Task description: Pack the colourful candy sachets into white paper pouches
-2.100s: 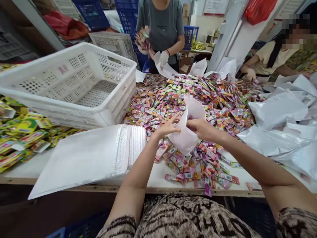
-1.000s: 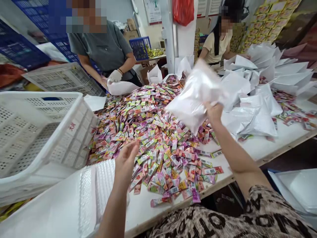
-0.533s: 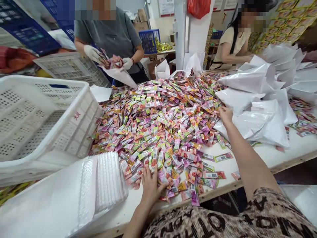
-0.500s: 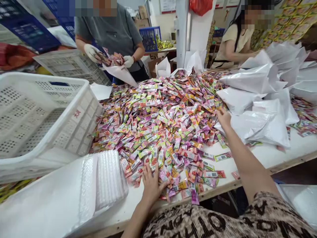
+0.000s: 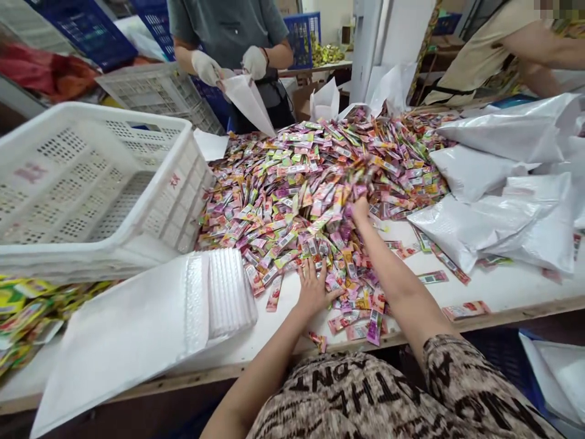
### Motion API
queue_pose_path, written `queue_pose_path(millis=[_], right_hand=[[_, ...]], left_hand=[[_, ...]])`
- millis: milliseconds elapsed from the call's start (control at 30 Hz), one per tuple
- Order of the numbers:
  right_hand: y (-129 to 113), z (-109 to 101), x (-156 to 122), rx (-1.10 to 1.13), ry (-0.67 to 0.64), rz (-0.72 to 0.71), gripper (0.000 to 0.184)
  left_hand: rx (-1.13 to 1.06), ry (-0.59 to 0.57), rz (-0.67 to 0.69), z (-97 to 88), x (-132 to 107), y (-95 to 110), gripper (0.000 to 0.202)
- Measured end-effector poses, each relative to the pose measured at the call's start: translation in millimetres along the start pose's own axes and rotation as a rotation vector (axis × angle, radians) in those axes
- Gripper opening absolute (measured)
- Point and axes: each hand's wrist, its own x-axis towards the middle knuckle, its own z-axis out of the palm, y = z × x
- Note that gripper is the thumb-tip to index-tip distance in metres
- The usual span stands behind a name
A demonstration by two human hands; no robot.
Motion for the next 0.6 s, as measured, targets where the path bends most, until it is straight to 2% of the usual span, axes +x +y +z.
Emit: queue_pose_path(millis=[100, 167, 300, 367, 433, 467, 500, 567, 600], right_hand=[[-41.2, 24.4, -10.3, -0.128, 0.012, -0.166, 0.096], [-69.1, 40.3, -25.1, -0.197, -0.056, -0.291, 0.105], [-111.6, 64.1, -47.6, -0.152, -0.355, -0.479, 0.109], [-113.6, 57.2, -42.9, 0.015, -0.532, -0.568, 0.11], [-95.4, 28.8, -25.3, 0.187, -0.641, -0.59, 0.1], [-78.3, 6.6, -12.4, 0.235, -0.617, -0.554, 0.09], [-56.7, -19.8, 2.5, 0.239, -0.53, -0.473, 0.075], [-4.5, -79.3, 35.7, 0.117, -0.023, -0.218, 0.059], [22.9, -108.7, 52.3, 0.081, 0.103, -0.154, 0.056]], left_hand=[[0.003, 0.019, 0.018, 4.4, 4.2, 1.3, 0.111], [-0.011, 0.018, 0.009, 4.8, 6.9, 2.0, 0.107], [-0.096, 0.057, -0.074, -10.4, 18.2, 1.9, 0.081], [-0.215, 0.089, -0.104, -28.9, 24.6, -1.7, 0.069], [-0.354, 0.155, -0.116, -52.8, 30.1, -10.7, 0.066], [-0.397, 0.218, -0.133, -65.5, 33.1, -18.1, 0.067], [-0.401, 0.305, -0.172, -77.7, 36.8, -27.8, 0.069], [-0.301, 0.491, -0.329, -98.3, 48.8, -54.4, 0.076], [-0.232, 0.554, -0.438, -105.8, 57.8, -70.7, 0.08]])
